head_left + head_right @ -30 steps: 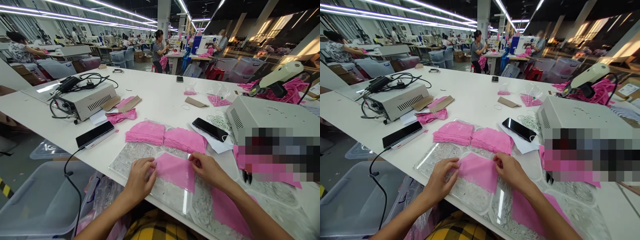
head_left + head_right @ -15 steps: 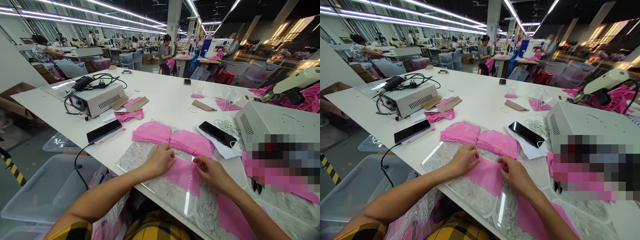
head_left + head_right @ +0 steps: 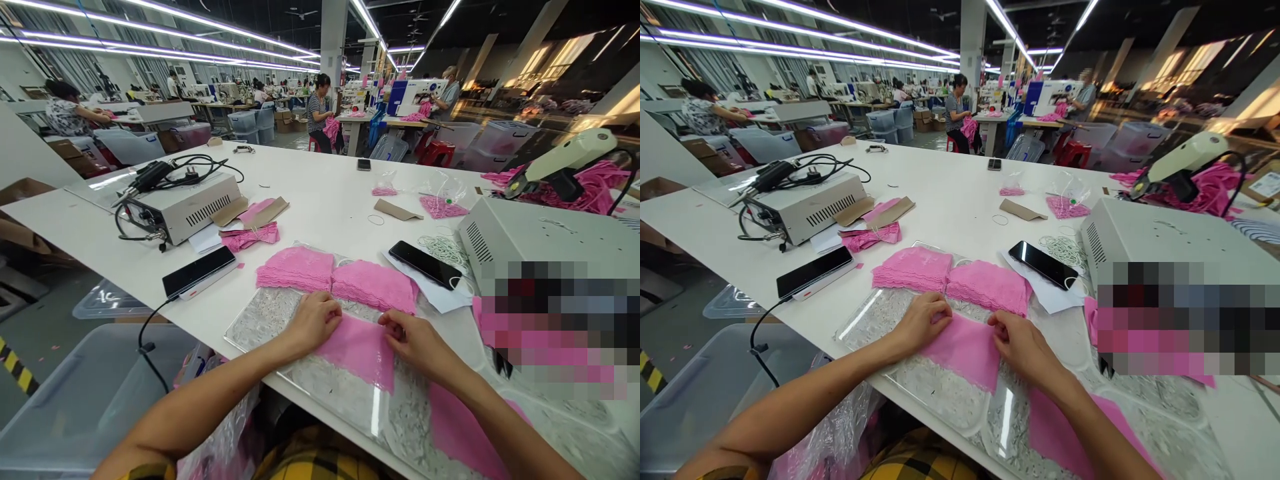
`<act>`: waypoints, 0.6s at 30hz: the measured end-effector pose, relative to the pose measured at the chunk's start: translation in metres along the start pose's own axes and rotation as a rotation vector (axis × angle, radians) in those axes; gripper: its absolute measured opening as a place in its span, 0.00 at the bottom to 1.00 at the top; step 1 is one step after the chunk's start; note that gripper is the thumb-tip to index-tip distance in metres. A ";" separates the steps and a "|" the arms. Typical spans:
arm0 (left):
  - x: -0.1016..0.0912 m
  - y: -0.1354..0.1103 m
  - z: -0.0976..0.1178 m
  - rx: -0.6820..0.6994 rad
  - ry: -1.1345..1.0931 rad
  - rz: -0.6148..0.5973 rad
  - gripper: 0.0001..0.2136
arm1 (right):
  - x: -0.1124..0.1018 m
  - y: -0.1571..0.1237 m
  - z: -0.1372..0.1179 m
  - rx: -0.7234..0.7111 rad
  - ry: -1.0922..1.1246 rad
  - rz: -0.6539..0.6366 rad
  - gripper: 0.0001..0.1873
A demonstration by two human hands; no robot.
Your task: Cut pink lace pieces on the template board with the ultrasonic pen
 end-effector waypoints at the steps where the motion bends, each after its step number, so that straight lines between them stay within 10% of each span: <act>1: 0.000 0.000 -0.001 -0.002 0.003 0.007 0.07 | 0.000 0.000 0.000 0.000 -0.003 -0.003 0.10; 18: -0.019 -0.023 -0.020 0.219 0.010 0.082 0.06 | -0.007 0.002 -0.010 -0.022 -0.030 -0.027 0.13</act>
Point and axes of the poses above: each hand's wrist, its own y-axis towards the middle knuckle, its own x-axis out of the palm, z = x × y, the point moved 1 cm from there along y, towards the middle knuckle, and after that the axes turned 15 degrees about z, right-handed, at the moved point
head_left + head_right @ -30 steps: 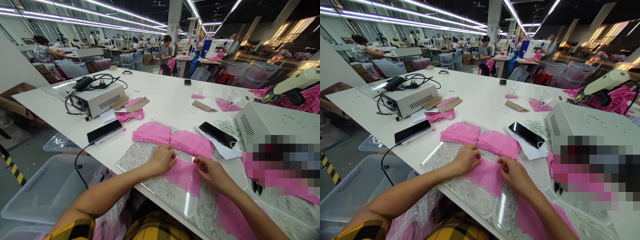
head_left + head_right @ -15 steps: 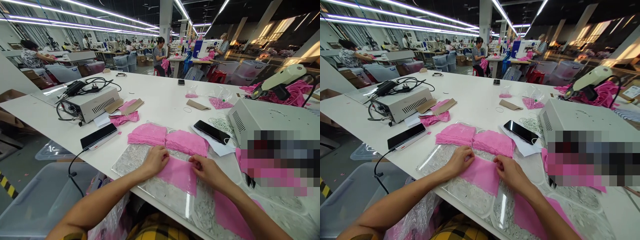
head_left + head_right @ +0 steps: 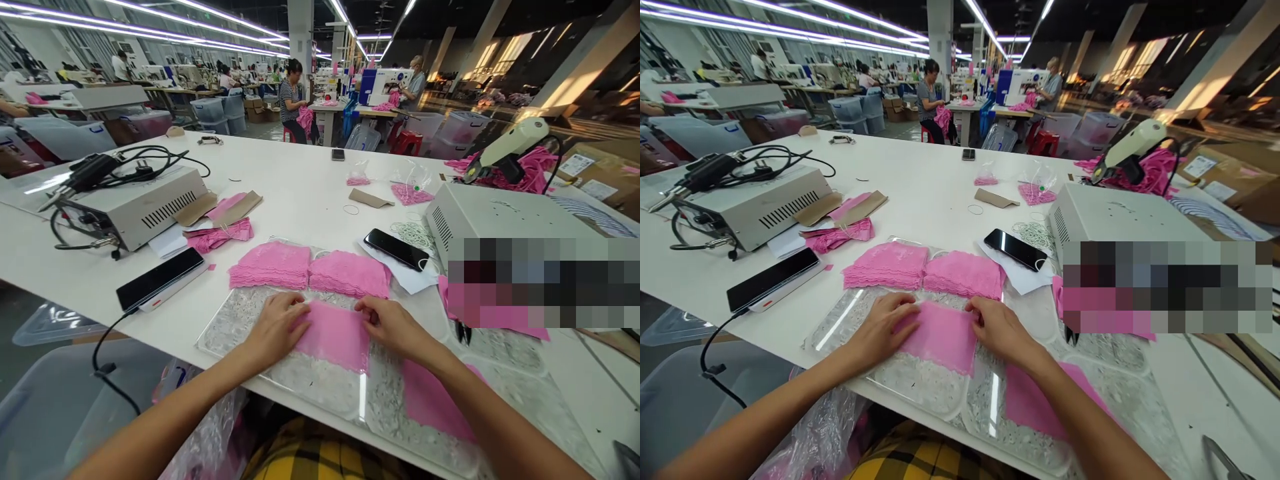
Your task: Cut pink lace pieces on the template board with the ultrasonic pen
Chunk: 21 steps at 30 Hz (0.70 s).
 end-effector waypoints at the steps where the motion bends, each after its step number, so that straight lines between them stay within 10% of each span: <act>1: -0.004 -0.005 -0.001 0.019 -0.004 0.002 0.06 | -0.001 0.000 0.000 -0.001 -0.002 0.005 0.14; 21: -0.032 -0.034 -0.011 0.053 -0.022 -0.005 0.06 | 0.001 -0.054 0.001 -0.135 0.001 -0.077 0.08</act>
Point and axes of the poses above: each hand's wrist, its own y-axis towards the middle knuckle, its own x-axis out of the palm, z = x × y, the point moved 1 cm from there along y, towards the middle knuckle, and after that the axes turned 15 degrees about z, right-handed, at the moved point
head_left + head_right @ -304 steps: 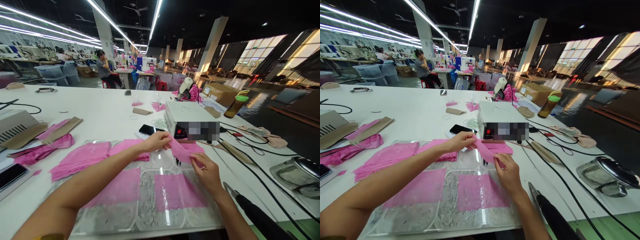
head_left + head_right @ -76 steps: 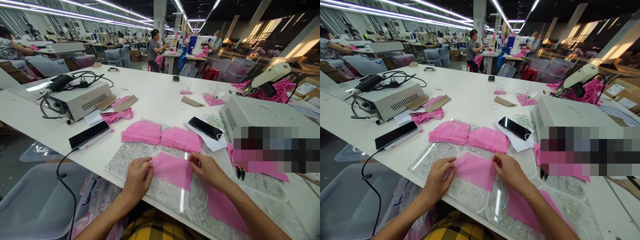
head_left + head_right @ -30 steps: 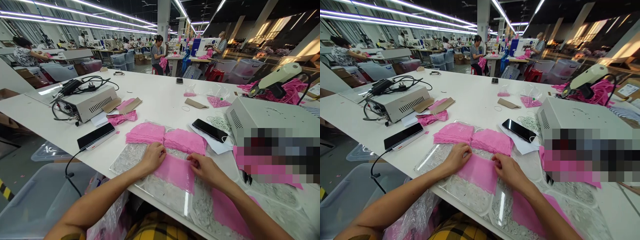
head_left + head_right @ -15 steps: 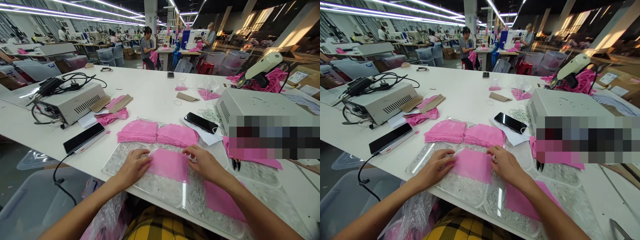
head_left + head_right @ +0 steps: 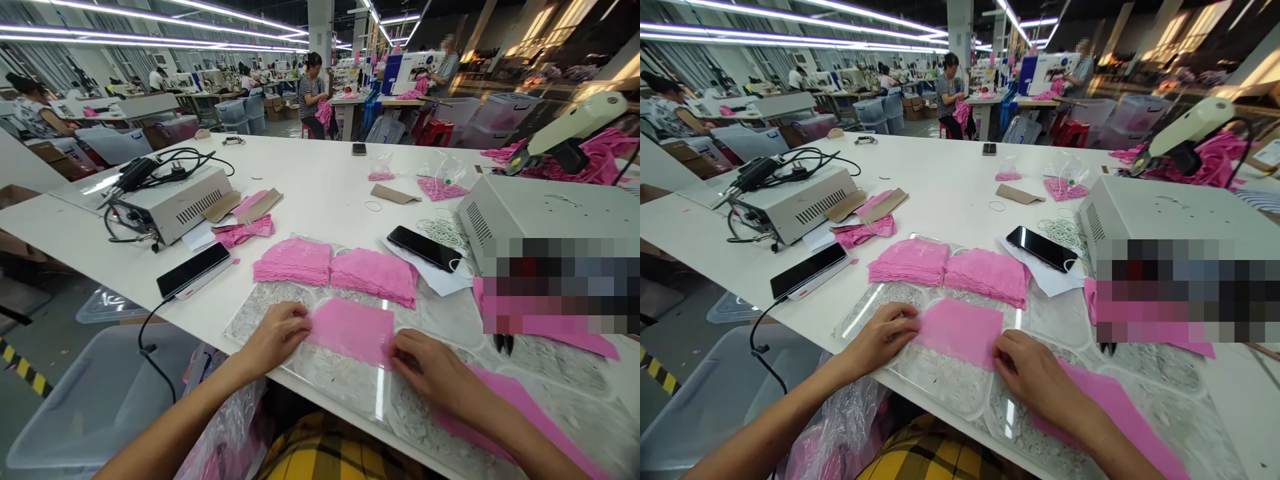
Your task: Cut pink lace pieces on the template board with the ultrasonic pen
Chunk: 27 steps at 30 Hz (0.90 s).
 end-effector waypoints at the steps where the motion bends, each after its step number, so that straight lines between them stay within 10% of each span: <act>1: -0.001 0.000 0.000 0.009 -0.009 0.006 0.07 | -0.002 0.001 -0.003 -0.009 -0.008 0.006 0.08; 27: -0.002 0.005 0.000 0.074 -0.005 0.043 0.11 | -0.009 0.000 -0.012 -0.035 -0.013 -0.001 0.08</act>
Point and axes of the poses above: each hand's wrist, its own y-axis towards the middle knuckle, its own x-axis out of the palm, z = x × y, the point moved 1 cm from there along y, towards the middle knuckle, and after that the axes turned 15 degrees about z, right-handed, at the moved point
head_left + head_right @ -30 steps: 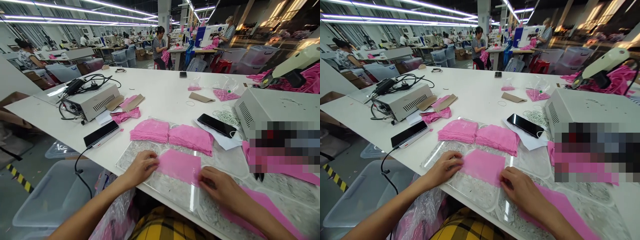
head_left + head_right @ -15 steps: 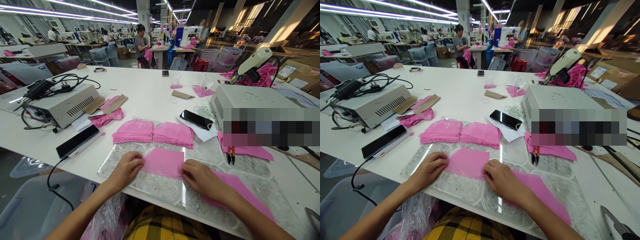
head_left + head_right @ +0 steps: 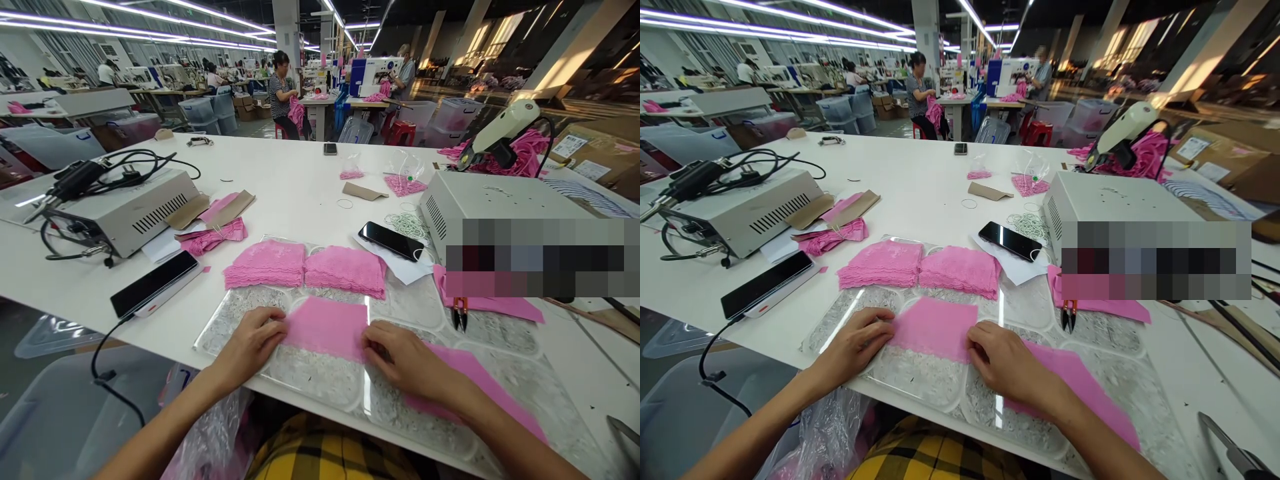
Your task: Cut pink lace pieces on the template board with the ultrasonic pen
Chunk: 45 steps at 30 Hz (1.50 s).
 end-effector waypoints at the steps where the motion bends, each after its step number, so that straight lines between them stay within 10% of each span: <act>1: 0.000 0.000 0.000 0.001 0.000 -0.003 0.10 | 0.000 0.000 0.000 -0.007 0.007 -0.004 0.07; 45: -0.001 -0.004 -0.008 0.108 0.021 0.021 0.11 | -0.015 -0.007 0.004 -0.041 0.049 0.062 0.09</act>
Point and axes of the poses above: each hand's wrist, its own y-axis towards the middle knuckle, its own x-axis out of the palm, z = x × y, the point moved 1 cm from there along y, towards the middle knuckle, and after that the axes turned 15 degrees about z, right-handed, at the moved point
